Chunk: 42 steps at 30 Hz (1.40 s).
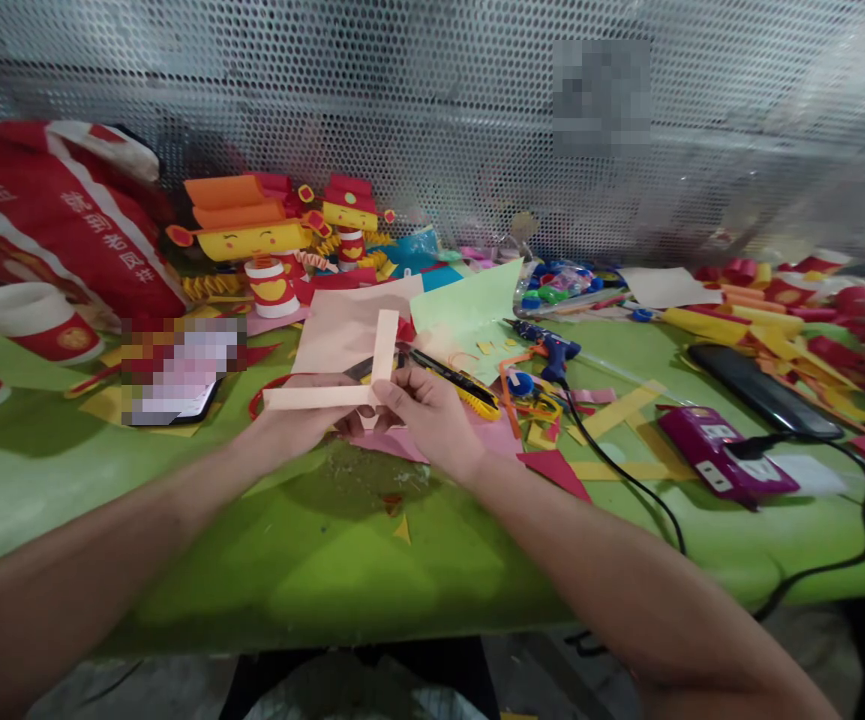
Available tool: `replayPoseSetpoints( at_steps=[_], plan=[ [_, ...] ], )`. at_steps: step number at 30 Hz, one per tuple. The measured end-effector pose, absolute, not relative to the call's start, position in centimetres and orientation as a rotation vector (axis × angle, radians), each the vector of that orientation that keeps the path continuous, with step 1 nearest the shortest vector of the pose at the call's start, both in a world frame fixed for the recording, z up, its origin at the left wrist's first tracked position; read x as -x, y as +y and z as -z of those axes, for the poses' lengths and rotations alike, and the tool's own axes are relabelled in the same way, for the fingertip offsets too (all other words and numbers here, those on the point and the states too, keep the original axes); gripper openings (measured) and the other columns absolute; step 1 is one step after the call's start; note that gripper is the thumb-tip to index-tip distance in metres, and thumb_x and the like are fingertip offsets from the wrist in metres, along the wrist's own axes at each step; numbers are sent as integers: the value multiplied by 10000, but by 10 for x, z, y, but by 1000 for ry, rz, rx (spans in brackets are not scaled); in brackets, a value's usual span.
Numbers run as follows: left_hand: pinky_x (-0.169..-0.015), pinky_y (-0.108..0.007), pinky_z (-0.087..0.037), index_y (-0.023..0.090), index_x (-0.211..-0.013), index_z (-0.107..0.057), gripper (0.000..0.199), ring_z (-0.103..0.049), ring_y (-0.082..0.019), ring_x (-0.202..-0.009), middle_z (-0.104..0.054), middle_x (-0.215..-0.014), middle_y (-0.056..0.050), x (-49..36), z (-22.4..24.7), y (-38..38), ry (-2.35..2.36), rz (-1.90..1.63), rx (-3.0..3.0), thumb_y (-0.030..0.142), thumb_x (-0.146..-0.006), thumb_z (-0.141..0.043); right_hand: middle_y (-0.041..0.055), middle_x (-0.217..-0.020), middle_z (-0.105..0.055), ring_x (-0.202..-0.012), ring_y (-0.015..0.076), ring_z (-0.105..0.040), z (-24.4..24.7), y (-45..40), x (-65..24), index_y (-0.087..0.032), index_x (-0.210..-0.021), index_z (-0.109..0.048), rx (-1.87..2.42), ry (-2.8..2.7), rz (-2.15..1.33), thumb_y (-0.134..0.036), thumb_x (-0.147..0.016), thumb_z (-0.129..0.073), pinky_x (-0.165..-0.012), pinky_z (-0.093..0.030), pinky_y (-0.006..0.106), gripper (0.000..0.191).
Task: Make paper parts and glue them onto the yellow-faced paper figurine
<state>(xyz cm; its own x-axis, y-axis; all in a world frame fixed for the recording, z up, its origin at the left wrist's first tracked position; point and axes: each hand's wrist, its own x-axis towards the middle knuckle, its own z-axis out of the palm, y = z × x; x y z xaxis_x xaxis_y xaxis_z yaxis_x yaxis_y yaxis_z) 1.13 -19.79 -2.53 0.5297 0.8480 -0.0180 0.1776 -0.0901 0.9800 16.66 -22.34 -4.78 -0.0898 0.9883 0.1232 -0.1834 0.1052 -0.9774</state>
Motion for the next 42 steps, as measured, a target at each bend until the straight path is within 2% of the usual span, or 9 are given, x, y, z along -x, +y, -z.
replayPoseSetpoints(
  at_steps=[8, 14, 18, 26, 35, 42],
  plan=[
    [-519, -207, -454, 164, -665, -597, 215, -554, -87, -522, -603, -590, 16, -12, 25, -202, 792, -747, -1479, 359, -753, -625, -25, -578, -599, -497, 82, -553, 45, -226, -164, -185, -675, -555, 947, -1160, -1311, -510, -664, -708, -523, -522, 247, 359],
    [-525, -212, -473, 157, -687, -588, 318, -571, -93, -529, -611, -584, 10, -12, 27, -202, 801, -750, -1518, 467, -747, -625, -37, -556, -603, -478, 90, -565, 49, -226, -163, -196, -686, -534, 961, -1143, -1279, -496, -644, -721, -507, -510, 250, 356],
    [-513, -209, -469, 155, -680, -572, 299, -567, -87, -514, -607, -573, 13, -13, 31, -202, 785, -774, -1552, 440, -758, -620, -39, -566, -631, -509, 111, -610, 50, -228, -161, -211, -699, -525, 901, -1164, -1299, -473, -682, -700, -548, -541, 278, 315],
    [-485, -198, -466, 160, -661, -563, 280, -548, -80, -486, -605, -559, 17, -15, 30, -203, 813, -809, -1538, 413, -746, -648, -51, -583, -662, -510, 114, -619, 49, -230, -162, -210, -646, -524, 811, -1041, -1404, -394, -588, -787, -548, -555, 297, 326],
    [-483, -192, -470, 147, -633, -576, 292, -539, -75, -483, -603, -556, 17, -12, 27, -203, 783, -794, -1568, 407, -741, -652, -21, -516, -656, -457, 92, -593, 40, -226, -167, -188, -570, -650, 828, -973, -1598, -439, -511, -828, -490, -521, 219, 314],
    [-439, -190, -427, 153, -656, -566, 206, -515, -79, -446, -551, -503, 35, -9, 24, -202, 974, -767, -1655, 323, -767, -597, 43, -661, -709, -506, 131, -635, 40, -220, -184, -151, -707, -692, 842, -1072, -1731, -620, -631, -685, -533, -555, 275, 475]
  ],
)
